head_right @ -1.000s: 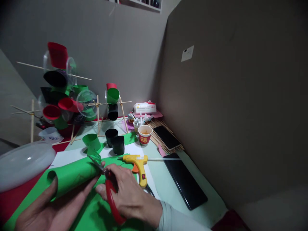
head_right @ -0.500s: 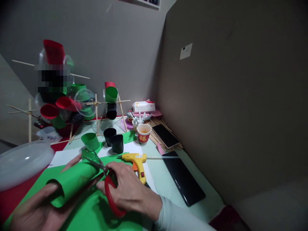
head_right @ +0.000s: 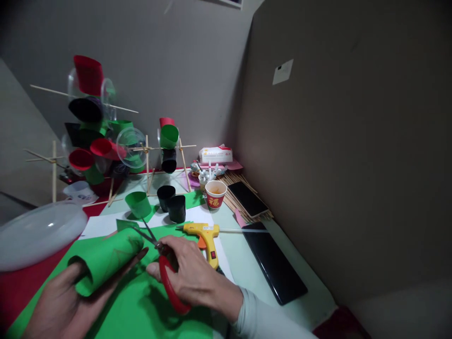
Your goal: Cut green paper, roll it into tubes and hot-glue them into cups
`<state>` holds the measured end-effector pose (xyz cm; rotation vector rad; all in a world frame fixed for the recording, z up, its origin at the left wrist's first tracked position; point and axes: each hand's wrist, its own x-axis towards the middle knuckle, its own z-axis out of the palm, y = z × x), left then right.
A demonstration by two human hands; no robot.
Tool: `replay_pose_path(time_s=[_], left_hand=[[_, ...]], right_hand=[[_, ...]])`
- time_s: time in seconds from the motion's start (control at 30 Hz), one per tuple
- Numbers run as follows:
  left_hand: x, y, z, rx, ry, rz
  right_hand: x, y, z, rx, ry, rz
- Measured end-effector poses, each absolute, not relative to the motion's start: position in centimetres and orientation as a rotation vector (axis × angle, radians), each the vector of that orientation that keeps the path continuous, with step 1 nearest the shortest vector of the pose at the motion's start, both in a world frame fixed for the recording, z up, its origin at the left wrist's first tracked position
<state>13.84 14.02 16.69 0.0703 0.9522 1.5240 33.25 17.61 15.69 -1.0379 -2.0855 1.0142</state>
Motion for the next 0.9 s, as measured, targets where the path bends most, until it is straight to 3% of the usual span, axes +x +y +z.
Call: replay_pose_path(time_s=[0.2, 0.9], left_hand=[[15.6, 13.9, 19.1, 0.041, 1.159, 1.588], [15.4, 13.7, 17.2, 0.073, 1.143, 1.529]], right_hand=[[33.2, 17.6, 15.7, -0.979, -2.057, 1.024], [33.1, 17.6, 15.2, -0.992, -2.024, 0.993]])
